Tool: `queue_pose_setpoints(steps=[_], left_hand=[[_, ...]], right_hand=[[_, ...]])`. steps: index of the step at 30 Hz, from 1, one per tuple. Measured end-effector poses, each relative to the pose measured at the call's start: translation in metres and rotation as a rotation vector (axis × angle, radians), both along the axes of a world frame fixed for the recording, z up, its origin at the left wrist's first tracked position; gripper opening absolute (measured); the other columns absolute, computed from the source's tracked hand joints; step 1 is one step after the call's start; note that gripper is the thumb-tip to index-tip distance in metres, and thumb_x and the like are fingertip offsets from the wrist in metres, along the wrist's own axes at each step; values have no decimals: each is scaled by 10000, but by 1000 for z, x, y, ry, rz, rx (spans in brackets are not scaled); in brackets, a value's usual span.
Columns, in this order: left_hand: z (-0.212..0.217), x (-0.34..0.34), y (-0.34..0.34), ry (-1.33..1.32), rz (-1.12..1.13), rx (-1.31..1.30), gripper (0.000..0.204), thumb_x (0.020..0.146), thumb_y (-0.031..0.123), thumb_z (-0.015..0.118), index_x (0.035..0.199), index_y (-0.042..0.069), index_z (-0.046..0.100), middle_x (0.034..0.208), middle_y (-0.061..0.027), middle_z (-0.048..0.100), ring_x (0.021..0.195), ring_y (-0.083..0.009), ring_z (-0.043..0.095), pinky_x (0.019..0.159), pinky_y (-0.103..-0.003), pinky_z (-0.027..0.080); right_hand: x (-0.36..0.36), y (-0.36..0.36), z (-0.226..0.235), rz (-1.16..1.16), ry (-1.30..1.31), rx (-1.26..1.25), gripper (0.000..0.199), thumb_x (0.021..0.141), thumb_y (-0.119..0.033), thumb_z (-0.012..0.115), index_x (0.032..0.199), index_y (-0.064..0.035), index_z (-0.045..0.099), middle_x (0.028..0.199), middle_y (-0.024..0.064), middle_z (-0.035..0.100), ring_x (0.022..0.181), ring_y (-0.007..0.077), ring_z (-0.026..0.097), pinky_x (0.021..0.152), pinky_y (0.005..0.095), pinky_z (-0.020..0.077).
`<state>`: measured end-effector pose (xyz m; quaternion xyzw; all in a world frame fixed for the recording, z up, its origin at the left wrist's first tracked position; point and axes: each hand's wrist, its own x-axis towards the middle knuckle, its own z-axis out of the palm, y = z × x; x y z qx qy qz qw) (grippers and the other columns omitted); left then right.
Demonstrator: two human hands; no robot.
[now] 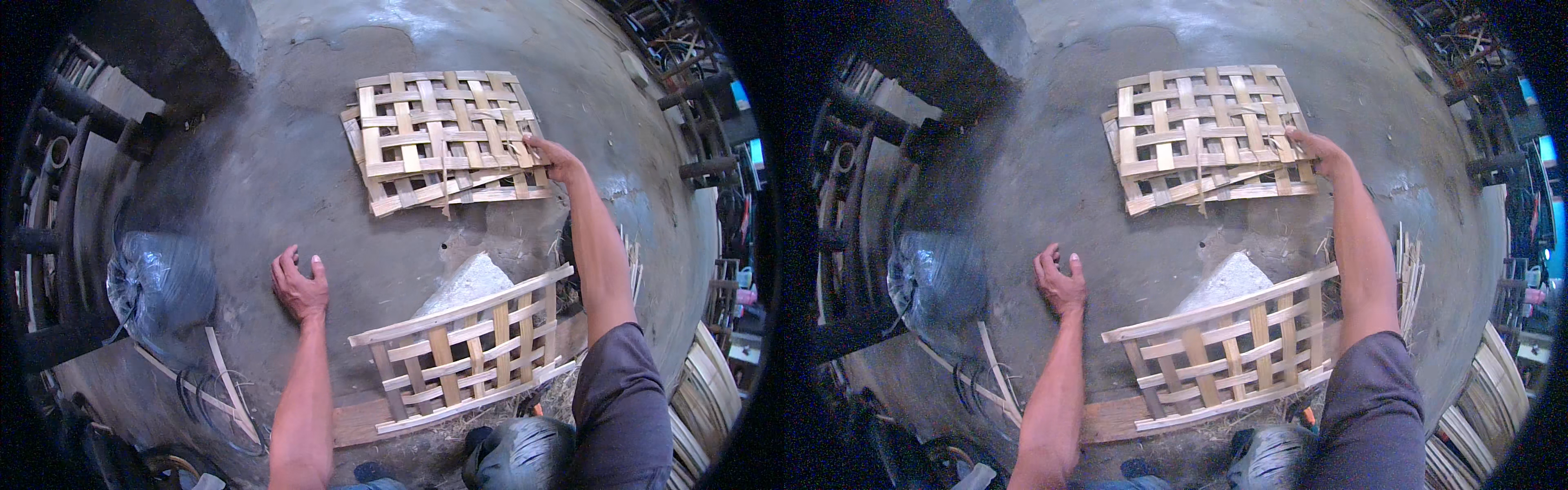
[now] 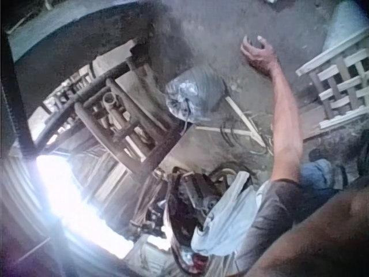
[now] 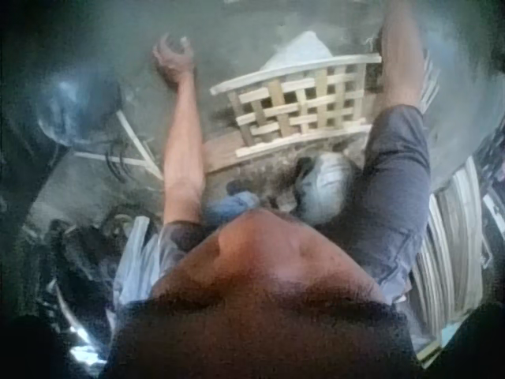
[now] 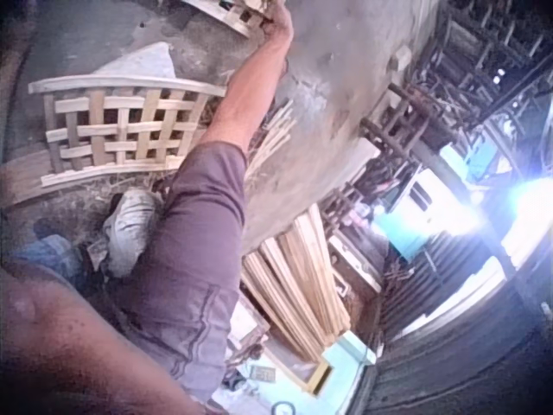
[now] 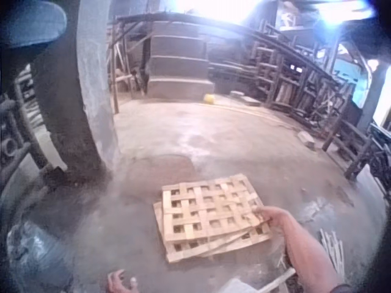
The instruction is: The person assembles a wooden lattice panel by hand, fitting thin wooden strips into a grid pattern and securing them with a hammer and nails. The person adjusts the strips and hammers nails to fasten the frame.
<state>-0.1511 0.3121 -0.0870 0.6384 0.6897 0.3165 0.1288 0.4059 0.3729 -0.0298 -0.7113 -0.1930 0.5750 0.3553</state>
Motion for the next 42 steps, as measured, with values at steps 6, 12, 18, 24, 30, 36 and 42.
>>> queue_pose_setpoints(steps=[6, 12, 18, 24, 30, 36, 42], left_hand=[[5, 11, -1, -2, 1, -57, 404, 793, 195, 680, 1156, 59, 570, 1040, -132, 567, 949, -301, 590, 856, -429, 467], [1, 2, -1, 15, 1, -30, 364, 811, 140, 673, 1149, 44, 578, 1046, -147, 572, 955, -303, 591, 856, -413, 474], [-9, -1, 1, 1, -33, 17, 342, 842, 122, 657, 1161, 26, 578, 1071, -149, 575, 959, -293, 585, 852, -403, 474], [-4, 1, -2, 27, -63, 69, 330, 854, 120, 656, 1159, 24, 573, 1073, -144, 562, 957, -288, 565, 849, -402, 465], [-6, 1, -4, 88, -67, 36, 333, 850, 127, 661, 1154, 24, 574, 1085, -149, 568, 967, -297, 568, 864, -411, 460], [-7, 0, -2, 97, -44, 32, 331, 852, 131, 663, 1151, 21, 576, 1085, -146, 574, 974, -296, 570, 873, -412, 457], [-2, 1, -3, 123, -65, 38, 332, 872, 166, 653, 1159, 19, 574, 1085, -151, 588, 949, -295, 588, 845, -401, 472]], right_hand=[[0, -30, 21, -29, 143, 240, 419, 906, -186, 622, 1226, 67, 531, 1143, 176, 635, 964, 254, 667, 867, 397, 566], [-70, -60, 44, -72, 164, 580, 479, 834, -142, 679, 1260, 19, 529, 1145, 137, 632, 998, 230, 640, 887, 359, 535], [-39, -130, 66, -302, 83, 643, 450, 877, -146, 652, 1257, 46, 507, 1121, 136, 624, 969, 225, 640, 876, 366, 535], [15, -149, 77, -912, 112, 749, 354, 948, -120, 570, 1247, 53, 493, 1163, 183, 603, 1054, 300, 622, 914, 460, 546], [66, -128, 50, -1417, 37, 868, 532, 904, -144, 624, 1310, 34, 330, 1258, 197, 515, 983, 297, 655, 696, 472, 627], [82, -112, 37, -1813, -93, 716, 579, 898, -234, 605, 1299, 74, 321, 1291, 255, 481, 1071, 333, 629, 798, 431, 621], [71, -85, -3, -1814, 108, 692, 664, 967, -428, 522, 1377, 2, 225, 1292, 226, 492, 1113, 390, 594, 904, 628, 518]])
